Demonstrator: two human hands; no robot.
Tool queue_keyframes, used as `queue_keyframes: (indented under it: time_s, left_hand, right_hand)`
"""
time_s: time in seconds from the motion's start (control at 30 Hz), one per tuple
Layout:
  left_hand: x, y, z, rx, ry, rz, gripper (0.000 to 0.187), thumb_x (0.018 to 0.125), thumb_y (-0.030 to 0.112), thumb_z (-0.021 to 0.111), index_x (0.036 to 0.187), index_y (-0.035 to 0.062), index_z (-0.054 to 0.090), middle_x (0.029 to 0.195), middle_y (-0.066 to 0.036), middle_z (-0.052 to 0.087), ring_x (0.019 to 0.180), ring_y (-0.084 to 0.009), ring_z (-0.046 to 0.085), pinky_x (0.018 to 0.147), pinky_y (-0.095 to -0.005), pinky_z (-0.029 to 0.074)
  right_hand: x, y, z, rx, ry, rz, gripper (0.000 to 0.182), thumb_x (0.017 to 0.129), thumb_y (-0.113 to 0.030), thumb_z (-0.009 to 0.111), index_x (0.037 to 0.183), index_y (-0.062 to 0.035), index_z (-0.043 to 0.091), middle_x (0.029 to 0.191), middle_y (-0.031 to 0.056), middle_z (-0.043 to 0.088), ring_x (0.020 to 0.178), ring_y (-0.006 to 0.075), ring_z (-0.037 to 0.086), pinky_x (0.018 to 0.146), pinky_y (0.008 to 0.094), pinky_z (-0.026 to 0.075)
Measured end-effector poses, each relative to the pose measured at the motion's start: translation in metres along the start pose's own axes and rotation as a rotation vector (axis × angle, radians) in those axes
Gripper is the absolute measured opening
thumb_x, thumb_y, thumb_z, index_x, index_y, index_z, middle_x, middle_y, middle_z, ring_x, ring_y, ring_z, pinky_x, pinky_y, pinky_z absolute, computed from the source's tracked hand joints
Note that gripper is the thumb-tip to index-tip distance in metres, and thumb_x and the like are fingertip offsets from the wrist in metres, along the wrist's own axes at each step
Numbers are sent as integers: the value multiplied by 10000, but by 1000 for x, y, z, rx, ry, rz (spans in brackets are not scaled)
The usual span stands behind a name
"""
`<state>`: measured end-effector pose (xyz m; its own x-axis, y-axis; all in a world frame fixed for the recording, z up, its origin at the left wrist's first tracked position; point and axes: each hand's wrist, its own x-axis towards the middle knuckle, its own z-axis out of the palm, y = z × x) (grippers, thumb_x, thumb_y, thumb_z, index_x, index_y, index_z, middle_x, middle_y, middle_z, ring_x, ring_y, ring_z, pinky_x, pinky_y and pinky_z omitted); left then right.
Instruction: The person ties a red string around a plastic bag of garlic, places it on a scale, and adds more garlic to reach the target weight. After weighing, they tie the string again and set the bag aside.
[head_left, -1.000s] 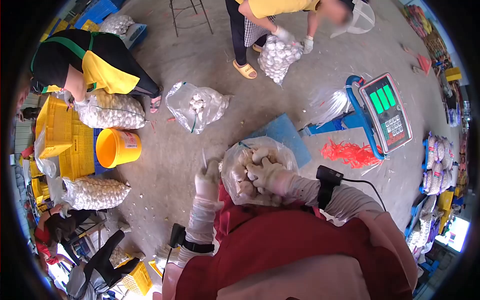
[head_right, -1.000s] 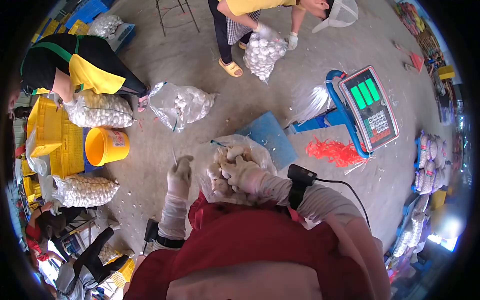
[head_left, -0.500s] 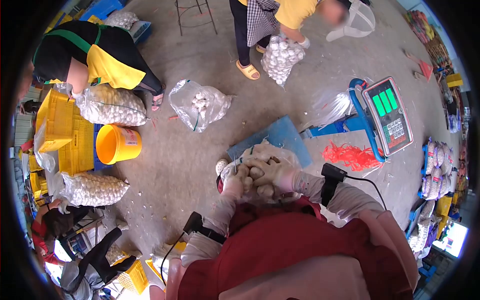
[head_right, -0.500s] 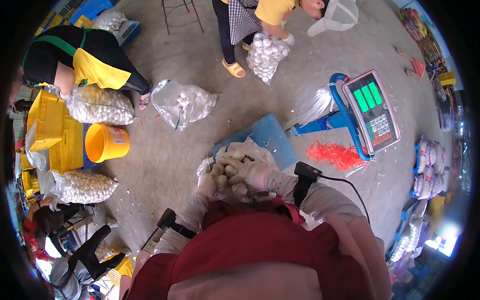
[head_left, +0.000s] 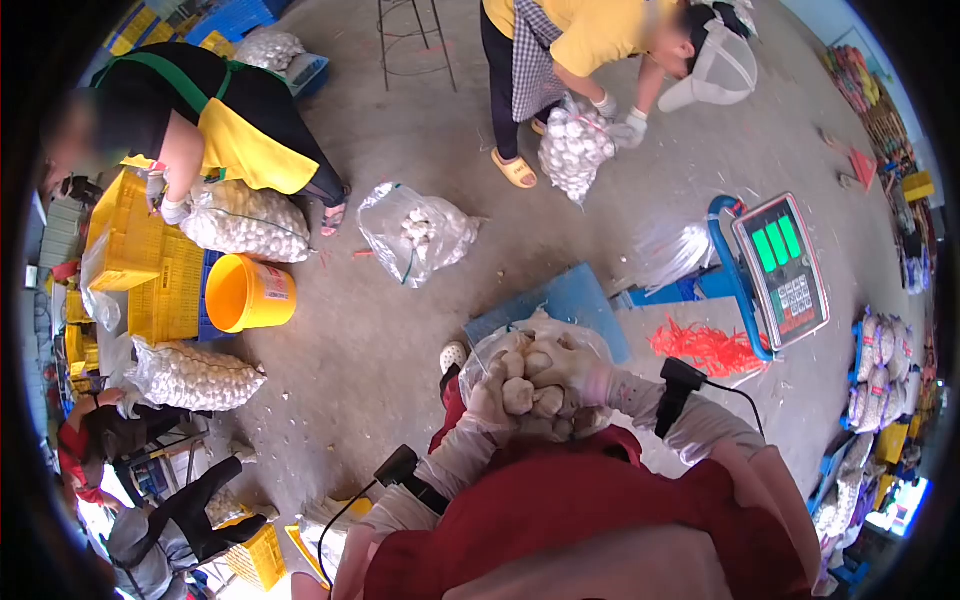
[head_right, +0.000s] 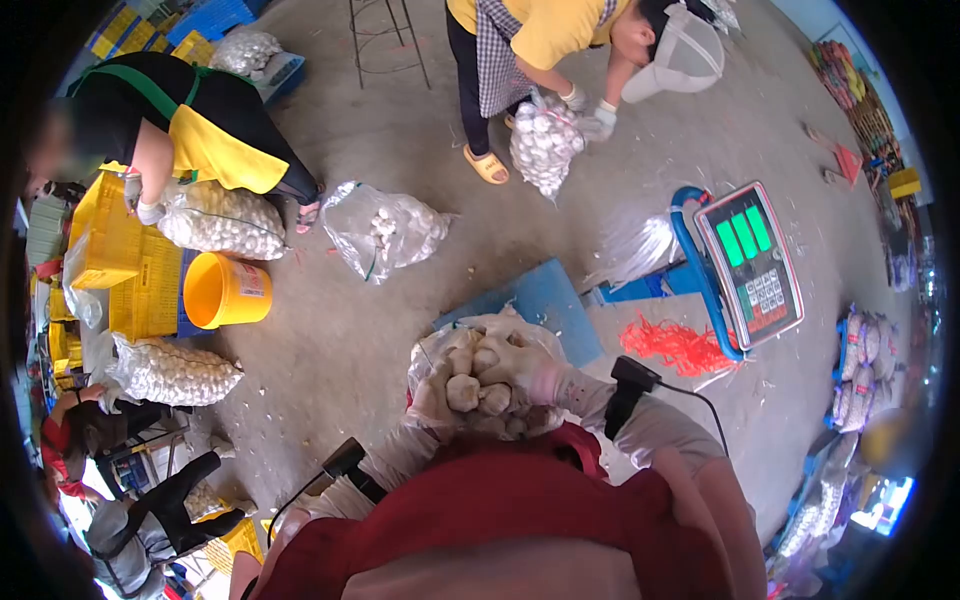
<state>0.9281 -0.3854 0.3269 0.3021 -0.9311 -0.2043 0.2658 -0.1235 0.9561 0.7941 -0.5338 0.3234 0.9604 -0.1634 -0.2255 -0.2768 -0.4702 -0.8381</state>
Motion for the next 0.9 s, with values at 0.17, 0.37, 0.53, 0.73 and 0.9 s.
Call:
queue_keyframes:
  time_s: [0.17,0.37,0.53,0.73,0.9]
  left_hand:
    - [12,-10,-7,-1070,-14,-687,439,981,356,387,1386,189,401,1331,-56,486,1152,-241,503,987,-403,436]
    - [8,14,-34,-510,-123,-359,431,929,267,553,1310,82,471,1195,-119,572,1063,-262,584,916,-398,498]
    - [8,16,-58,-1025,25,-610,354,964,308,476,1244,96,525,1173,-166,588,968,-347,611,716,-468,566]
    - [57,51,-131,-1101,15,-313,400,945,370,504,1271,139,511,1116,-180,592,984,-360,596,762,-507,540]
    - [169,2,-241,-1039,389,-528,325,946,343,450,1126,91,548,1049,-129,608,952,-346,590,814,-600,499]
  right_hand:
    - [-2,34,18,-347,113,-254,347,722,-306,673,1053,-204,675,1130,78,543,1152,285,469,982,425,360]
    - [5,-5,-17,-35,197,-426,350,723,-232,743,1041,-120,649,973,76,621,972,253,572,853,381,473]
    - [2,-37,-37,936,131,233,301,760,-202,714,1000,-66,593,844,2,586,808,146,571,734,283,474]
    - [93,-88,-45,1333,136,169,181,854,-240,648,844,-115,519,775,-6,505,614,79,484,526,221,411]
    - [239,-36,-27,1470,6,399,191,852,-274,654,784,-131,548,636,-25,504,439,86,446,374,229,352]
